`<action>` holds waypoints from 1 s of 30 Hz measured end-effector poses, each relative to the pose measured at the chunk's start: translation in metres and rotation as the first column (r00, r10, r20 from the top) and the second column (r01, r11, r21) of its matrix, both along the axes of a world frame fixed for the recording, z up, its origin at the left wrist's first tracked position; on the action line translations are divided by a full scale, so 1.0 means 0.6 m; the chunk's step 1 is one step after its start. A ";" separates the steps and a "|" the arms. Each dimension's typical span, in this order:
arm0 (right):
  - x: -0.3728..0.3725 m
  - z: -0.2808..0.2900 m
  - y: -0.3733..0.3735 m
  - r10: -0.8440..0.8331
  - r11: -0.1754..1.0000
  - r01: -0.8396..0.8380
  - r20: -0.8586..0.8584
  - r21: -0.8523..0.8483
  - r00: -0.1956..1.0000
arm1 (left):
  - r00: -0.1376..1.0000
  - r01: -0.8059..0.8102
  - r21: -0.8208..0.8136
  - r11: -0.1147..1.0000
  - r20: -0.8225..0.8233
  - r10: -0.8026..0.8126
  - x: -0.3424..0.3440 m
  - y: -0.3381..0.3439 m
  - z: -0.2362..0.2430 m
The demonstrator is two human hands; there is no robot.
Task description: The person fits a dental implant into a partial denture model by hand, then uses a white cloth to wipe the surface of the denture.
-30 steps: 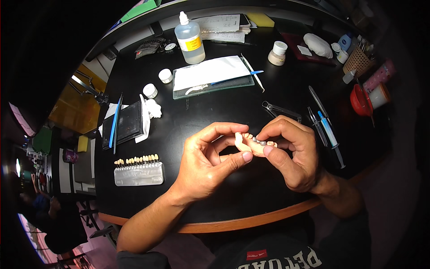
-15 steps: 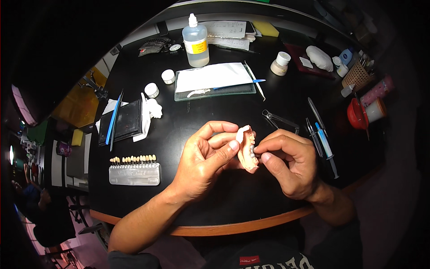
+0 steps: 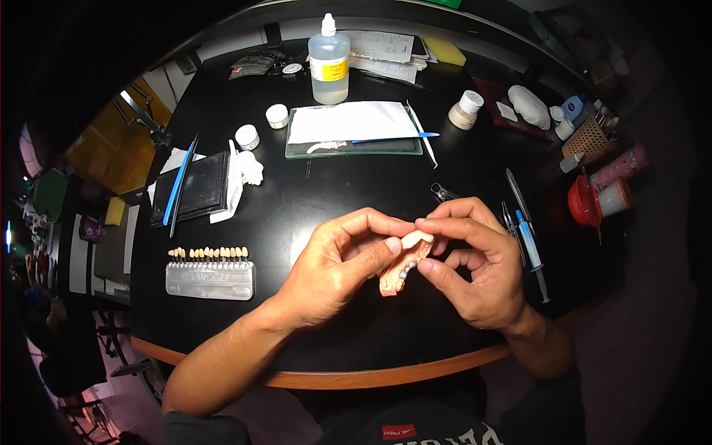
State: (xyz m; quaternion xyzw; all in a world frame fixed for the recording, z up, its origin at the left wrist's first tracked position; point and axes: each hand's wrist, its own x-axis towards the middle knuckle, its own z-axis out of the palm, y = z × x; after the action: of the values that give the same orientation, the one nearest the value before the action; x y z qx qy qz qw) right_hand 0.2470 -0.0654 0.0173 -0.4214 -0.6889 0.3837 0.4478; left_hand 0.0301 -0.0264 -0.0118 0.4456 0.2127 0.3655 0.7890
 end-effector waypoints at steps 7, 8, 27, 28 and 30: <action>0.001 -0.004 0.006 0.047 0.999 -0.047 -0.006 0.019 0.999 | 0.989 -0.053 -0.033 0.998 -0.142 0.048 0.005 0.001 0.000; 0.002 -0.001 0.004 0.034 0.999 -0.034 -0.014 -0.002 0.999 | 0.991 -0.079 -0.053 0.995 -0.109 0.073 0.007 0.001 0.000; -0.006 -0.003 0.000 -0.134 0.914 0.064 0.150 0.400 0.980 | 0.960 -0.156 0.406 0.900 -0.150 0.234 0.014 -0.012 0.000; -0.006 -0.002 0.000 -0.133 0.914 0.064 0.147 0.400 0.980 | 0.959 -0.161 0.407 0.899 -0.150 0.240 0.015 -0.012 0.002; -0.006 -0.001 -0.001 -0.125 0.916 0.059 0.142 0.396 0.982 | 0.959 -0.162 0.406 0.899 -0.150 0.241 0.014 -0.013 0.004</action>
State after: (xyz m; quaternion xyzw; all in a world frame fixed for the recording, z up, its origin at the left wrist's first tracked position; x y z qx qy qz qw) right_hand 0.2434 -0.0657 0.0169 -0.3859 -0.7653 0.1814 0.4821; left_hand 0.0383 -0.0341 -0.0096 0.6030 0.2579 0.4347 0.6172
